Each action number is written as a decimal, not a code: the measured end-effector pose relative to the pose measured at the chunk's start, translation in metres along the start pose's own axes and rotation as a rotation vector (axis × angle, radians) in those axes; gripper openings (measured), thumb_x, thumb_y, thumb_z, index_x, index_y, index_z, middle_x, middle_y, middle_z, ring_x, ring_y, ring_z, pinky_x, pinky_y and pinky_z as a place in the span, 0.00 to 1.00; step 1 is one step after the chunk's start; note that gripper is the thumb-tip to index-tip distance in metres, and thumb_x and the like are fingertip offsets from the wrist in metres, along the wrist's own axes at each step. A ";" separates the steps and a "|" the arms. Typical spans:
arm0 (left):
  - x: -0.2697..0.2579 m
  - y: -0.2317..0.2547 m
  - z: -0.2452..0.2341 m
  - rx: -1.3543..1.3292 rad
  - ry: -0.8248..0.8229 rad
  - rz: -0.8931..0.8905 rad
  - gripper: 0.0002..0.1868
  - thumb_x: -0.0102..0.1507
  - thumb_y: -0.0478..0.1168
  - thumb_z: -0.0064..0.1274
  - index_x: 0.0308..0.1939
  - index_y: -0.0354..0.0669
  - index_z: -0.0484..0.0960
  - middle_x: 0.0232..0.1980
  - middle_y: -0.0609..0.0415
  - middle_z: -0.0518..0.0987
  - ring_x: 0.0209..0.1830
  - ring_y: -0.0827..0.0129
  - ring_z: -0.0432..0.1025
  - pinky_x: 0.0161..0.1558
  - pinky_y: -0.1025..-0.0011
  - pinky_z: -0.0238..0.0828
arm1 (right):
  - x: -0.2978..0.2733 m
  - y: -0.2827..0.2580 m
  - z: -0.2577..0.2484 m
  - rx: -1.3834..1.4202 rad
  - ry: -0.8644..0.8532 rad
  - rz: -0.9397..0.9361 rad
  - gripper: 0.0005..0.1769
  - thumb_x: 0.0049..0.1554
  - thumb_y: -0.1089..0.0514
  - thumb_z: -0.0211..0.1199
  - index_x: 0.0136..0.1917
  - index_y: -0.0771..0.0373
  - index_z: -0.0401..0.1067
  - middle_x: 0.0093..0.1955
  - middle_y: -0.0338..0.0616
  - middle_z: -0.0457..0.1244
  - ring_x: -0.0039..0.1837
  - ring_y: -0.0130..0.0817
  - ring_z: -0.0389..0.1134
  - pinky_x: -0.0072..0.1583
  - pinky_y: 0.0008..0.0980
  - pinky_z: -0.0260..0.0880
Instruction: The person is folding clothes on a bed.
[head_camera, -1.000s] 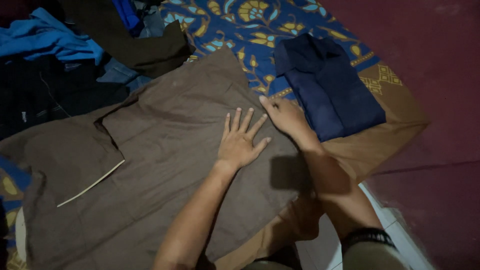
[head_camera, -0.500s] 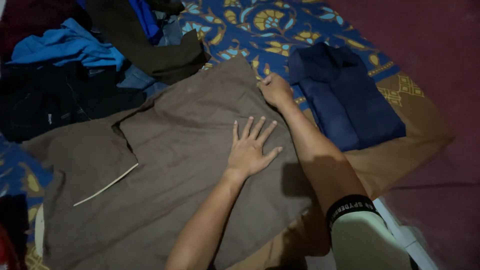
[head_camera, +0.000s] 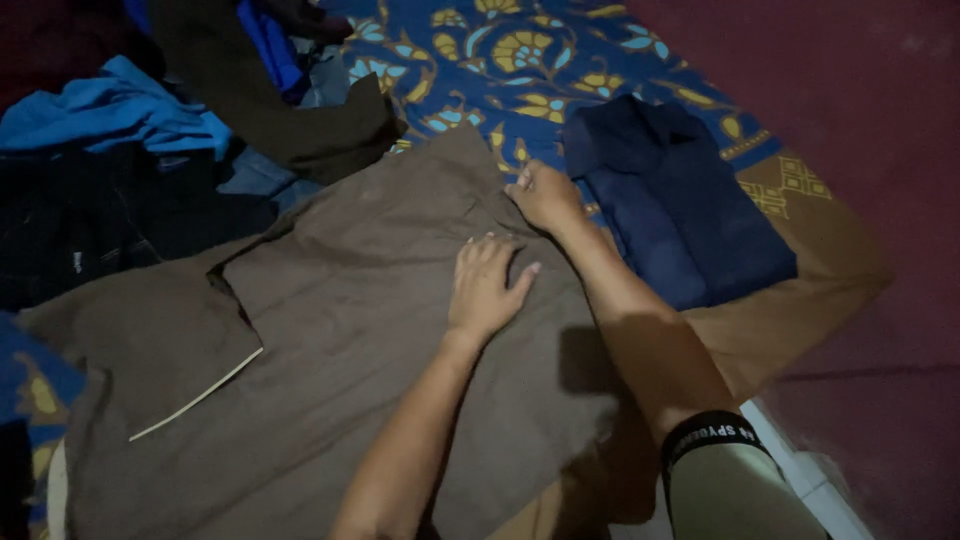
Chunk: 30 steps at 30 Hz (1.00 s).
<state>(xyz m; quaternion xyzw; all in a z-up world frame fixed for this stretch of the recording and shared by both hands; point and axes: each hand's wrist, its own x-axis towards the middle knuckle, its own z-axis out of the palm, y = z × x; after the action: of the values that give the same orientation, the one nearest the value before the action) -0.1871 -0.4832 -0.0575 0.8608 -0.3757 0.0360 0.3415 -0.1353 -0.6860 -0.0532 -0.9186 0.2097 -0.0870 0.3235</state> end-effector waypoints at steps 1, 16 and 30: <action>0.000 0.001 -0.001 -0.002 -0.004 0.001 0.28 0.67 0.58 0.50 0.64 0.46 0.78 0.69 0.46 0.72 0.75 0.52 0.58 0.79 0.53 0.41 | -0.005 -0.006 -0.004 0.000 0.000 0.005 0.26 0.50 0.35 0.69 0.46 0.59 0.75 0.47 0.54 0.72 0.52 0.51 0.74 0.54 0.46 0.72; 0.004 0.006 -0.010 -0.144 0.086 -0.034 0.17 0.66 0.44 0.52 0.57 0.45 0.84 0.53 0.49 0.78 0.62 0.56 0.67 0.69 0.57 0.53 | -0.033 -0.020 -0.011 -0.136 0.089 -0.104 0.13 0.55 0.48 0.69 0.47 0.58 0.76 0.45 0.49 0.71 0.49 0.51 0.71 0.48 0.47 0.69; 0.024 -0.013 0.007 -0.496 0.125 -0.514 0.23 0.66 0.51 0.50 0.37 0.28 0.73 0.38 0.38 0.76 0.39 0.54 0.71 0.46 0.61 0.67 | -0.015 -0.008 -0.016 0.743 -0.580 -0.157 0.16 0.69 0.54 0.48 0.59 0.63 0.74 0.48 0.40 0.69 0.49 0.24 0.70 0.54 0.26 0.71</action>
<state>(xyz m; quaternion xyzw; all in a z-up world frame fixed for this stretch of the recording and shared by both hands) -0.1626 -0.4962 -0.0627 0.8141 -0.1229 -0.0908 0.5602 -0.1503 -0.6826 -0.0363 -0.7403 -0.0045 0.0799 0.6675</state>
